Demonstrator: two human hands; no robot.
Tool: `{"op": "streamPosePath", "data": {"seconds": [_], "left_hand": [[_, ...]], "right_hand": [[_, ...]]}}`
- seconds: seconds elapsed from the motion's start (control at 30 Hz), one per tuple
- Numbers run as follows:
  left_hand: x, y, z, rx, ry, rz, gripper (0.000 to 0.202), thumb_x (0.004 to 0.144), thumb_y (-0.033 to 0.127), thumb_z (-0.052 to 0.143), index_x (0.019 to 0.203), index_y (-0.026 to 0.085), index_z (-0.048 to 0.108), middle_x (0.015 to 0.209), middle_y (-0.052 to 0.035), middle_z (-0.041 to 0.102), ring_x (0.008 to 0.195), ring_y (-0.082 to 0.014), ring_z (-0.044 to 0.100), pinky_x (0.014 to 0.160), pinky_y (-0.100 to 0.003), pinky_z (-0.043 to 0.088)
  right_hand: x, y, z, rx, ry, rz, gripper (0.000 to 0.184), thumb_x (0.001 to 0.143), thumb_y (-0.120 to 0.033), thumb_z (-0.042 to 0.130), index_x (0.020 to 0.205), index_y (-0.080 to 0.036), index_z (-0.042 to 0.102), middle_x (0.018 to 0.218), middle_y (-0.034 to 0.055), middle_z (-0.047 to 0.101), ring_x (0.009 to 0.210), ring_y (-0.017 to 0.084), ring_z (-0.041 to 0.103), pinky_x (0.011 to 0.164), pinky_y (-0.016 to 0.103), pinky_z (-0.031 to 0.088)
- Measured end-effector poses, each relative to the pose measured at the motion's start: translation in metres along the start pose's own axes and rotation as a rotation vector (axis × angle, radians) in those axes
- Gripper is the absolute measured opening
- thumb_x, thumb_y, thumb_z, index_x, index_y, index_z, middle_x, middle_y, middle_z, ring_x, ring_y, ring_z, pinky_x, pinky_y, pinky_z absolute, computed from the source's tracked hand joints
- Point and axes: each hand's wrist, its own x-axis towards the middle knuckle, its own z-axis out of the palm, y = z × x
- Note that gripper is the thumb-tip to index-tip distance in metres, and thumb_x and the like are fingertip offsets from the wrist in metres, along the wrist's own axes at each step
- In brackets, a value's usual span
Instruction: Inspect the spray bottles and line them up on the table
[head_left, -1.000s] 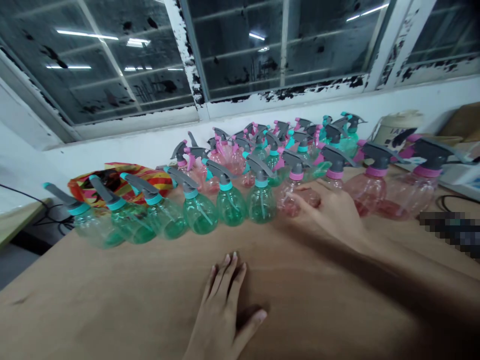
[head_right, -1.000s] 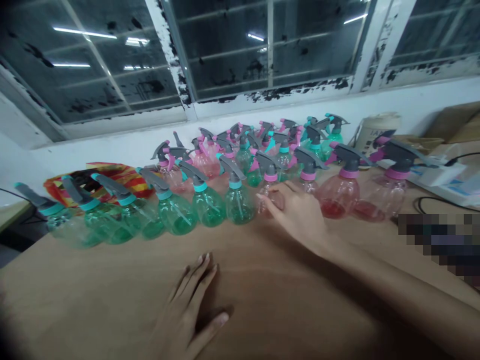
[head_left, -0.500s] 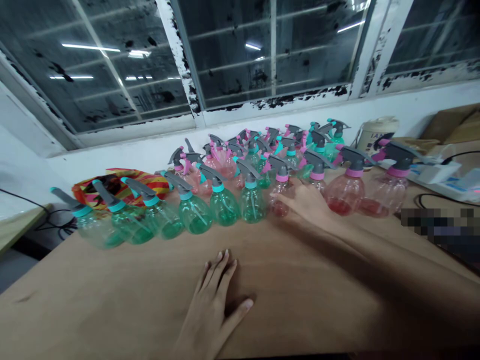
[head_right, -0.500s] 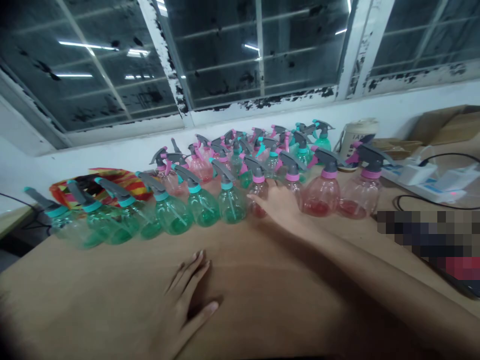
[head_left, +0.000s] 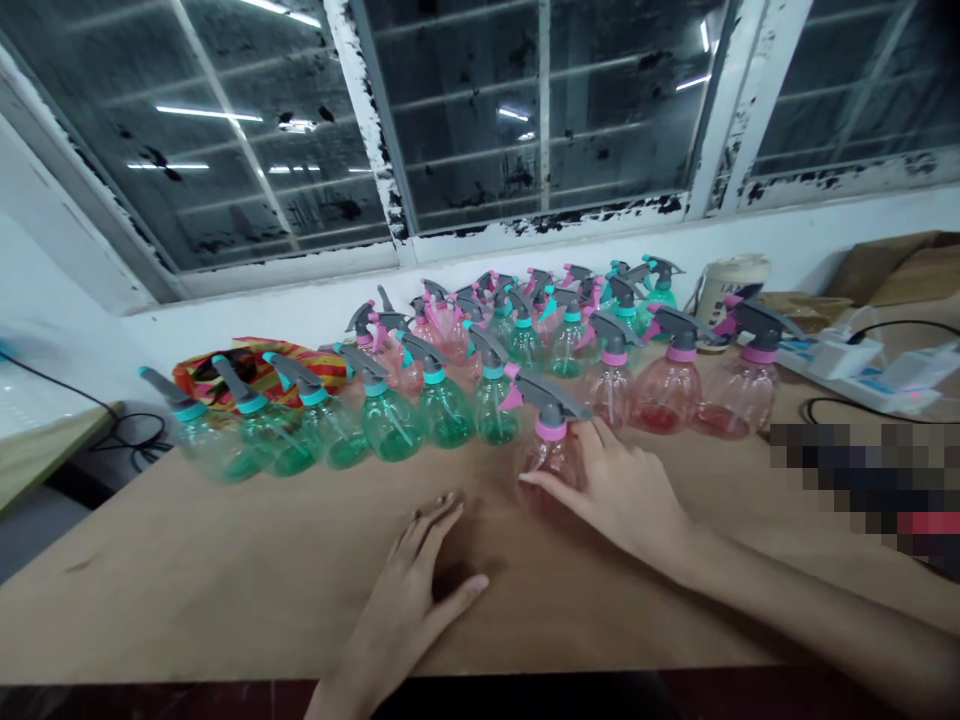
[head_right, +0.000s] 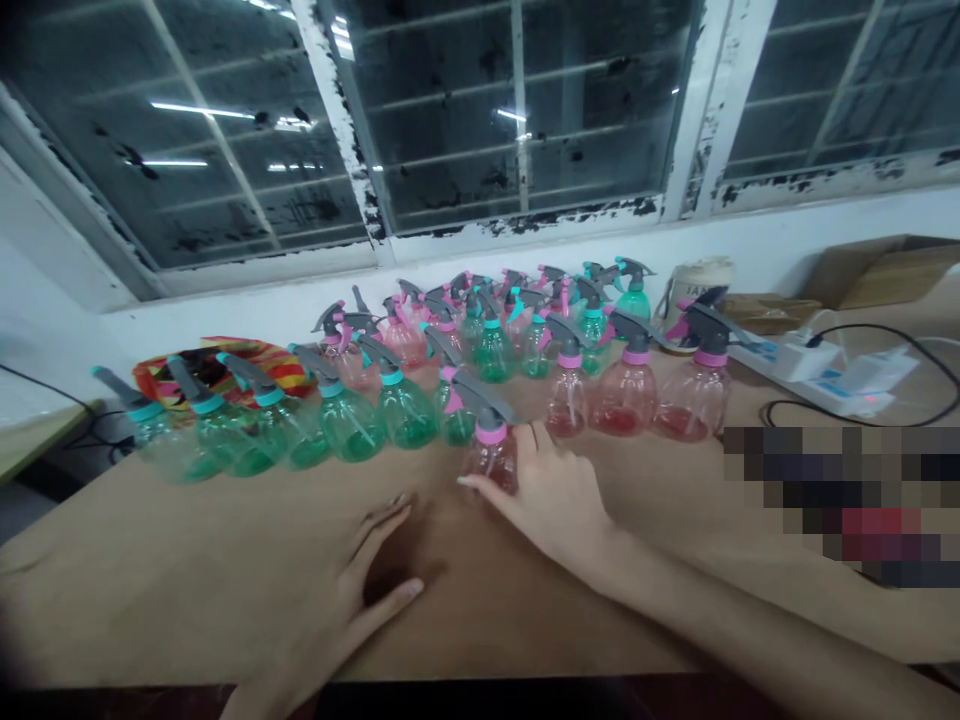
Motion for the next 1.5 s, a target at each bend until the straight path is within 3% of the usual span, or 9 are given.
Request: {"op": "streamPosePath", "data": {"seconds": [0.23, 0.37, 0.47, 0.53, 0.63, 0.83, 1.07, 1.37, 1.5], "left_hand": [[0.001, 0.03, -0.001, -0.224, -0.067, -0.09, 0.093, 0.083, 0.045, 0.071, 0.153, 0.03, 0.011, 0.152, -0.0141, 0.036, 0.135, -0.0349, 0.04, 0.101, -0.056, 0.043], [-0.001, 0.035, 0.005, -0.363, -0.049, -0.126, 0.092, 0.081, 0.038, 0.074, 0.152, 0.029, 0.017, 0.144, -0.013, 0.048, 0.128, -0.0342, 0.05, 0.097, -0.054, 0.048], [-0.003, 0.037, 0.007, -0.383, -0.065, -0.158, 0.084, 0.081, 0.04, 0.073, 0.149, 0.029, 0.025, 0.132, -0.0115, 0.058, 0.117, -0.0341, 0.059, 0.09, -0.053, 0.053], [-0.003, 0.04, 0.006, -0.378, -0.079, -0.169, 0.081, 0.08, 0.044, 0.073, 0.147, 0.028, 0.03, 0.128, -0.0117, 0.06, 0.113, -0.0343, 0.06, 0.088, -0.052, 0.054], [0.0, 0.045, 0.004, -0.36, -0.09, -0.182, 0.078, 0.079, 0.051, 0.073, 0.143, 0.026, 0.036, 0.124, -0.0114, 0.062, 0.109, -0.0339, 0.063, 0.084, -0.05, 0.056], [0.004, 0.04, 0.005, -0.237, -0.069, -0.102, 0.095, 0.078, 0.056, 0.073, 0.151, 0.025, 0.02, 0.14, -0.0151, 0.051, 0.124, -0.037, 0.052, 0.094, -0.055, 0.049], [-0.009, 0.008, 0.013, 0.037, -0.021, -0.009, 0.109, 0.081, 0.063, 0.065, 0.154, 0.021, -0.003, 0.152, -0.0195, 0.033, 0.135, -0.0403, 0.038, 0.1, -0.059, 0.043], [-0.012, 0.004, 0.016, 0.096, -0.071, 0.033, 0.096, 0.089, 0.056, 0.06, 0.154, 0.015, 0.003, 0.155, -0.0187, 0.027, 0.139, -0.0357, 0.031, 0.107, -0.055, 0.038], [-0.012, 0.002, 0.016, 0.092, -0.049, 0.05, 0.097, 0.089, 0.053, 0.06, 0.154, 0.016, -0.002, 0.154, -0.0195, 0.028, 0.139, -0.0369, 0.033, 0.106, -0.056, 0.038]], "right_hand": [[-0.024, -0.027, -0.014, 0.221, 0.021, -0.176, 0.07, 0.076, -0.08, 0.043, 0.087, -0.014, 0.063, 0.079, 0.0132, 0.066, 0.074, 0.031, 0.065, 0.061, 0.044, 0.052], [-0.017, -0.032, -0.022, 0.433, -0.099, -0.212, 0.059, 0.069, -0.075, 0.061, 0.082, -0.017, 0.063, 0.079, 0.0093, 0.064, 0.078, 0.03, 0.061, 0.069, 0.048, 0.05], [-0.002, -0.029, -0.028, 0.757, -0.26, -0.24, 0.048, 0.075, -0.059, 0.068, 0.105, -0.022, 0.061, 0.1, 0.0074, 0.065, 0.093, 0.026, 0.062, 0.079, 0.044, 0.051], [0.008, -0.03, -0.029, 0.963, -0.364, -0.231, 0.053, 0.078, -0.049, 0.069, 0.123, -0.026, 0.052, 0.112, 0.0057, 0.065, 0.096, 0.022, 0.063, 0.082, 0.039, 0.052], [0.018, -0.035, -0.026, 1.153, -0.429, -0.206, 0.051, 0.081, -0.039, 0.066, 0.128, -0.028, 0.049, 0.112, 0.0038, 0.068, 0.086, 0.018, 0.067, 0.076, 0.034, 0.055], [0.024, -0.047, -0.017, 1.116, -0.314, -0.283, 0.04, 0.081, -0.025, 0.048, 0.117, -0.03, 0.063, 0.084, -0.0006, 0.071, 0.058, 0.015, 0.06, 0.059, 0.031, 0.054], [0.036, -0.051, -0.004, 1.129, -0.255, -0.269, 0.039, 0.073, -0.019, 0.049, 0.104, -0.031, 0.068, 0.084, -0.0017, 0.069, 0.057, 0.015, 0.058, 0.06, 0.03, 0.052], [0.047, -0.052, 0.005, 1.041, -0.265, -0.268, 0.029, 0.079, -0.029, 0.048, 0.101, -0.031, 0.067, 0.067, -0.0032, 0.061, 0.053, 0.017, 0.054, 0.055, 0.03, 0.051], [0.047, -0.053, 0.005, 1.075, -0.25, -0.288, 0.018, 0.089, -0.035, 0.049, 0.092, -0.029, 0.067, 0.08, -0.0015, 0.068, 0.071, 0.017, 0.065, 0.068, 0.03, 0.055]]}}
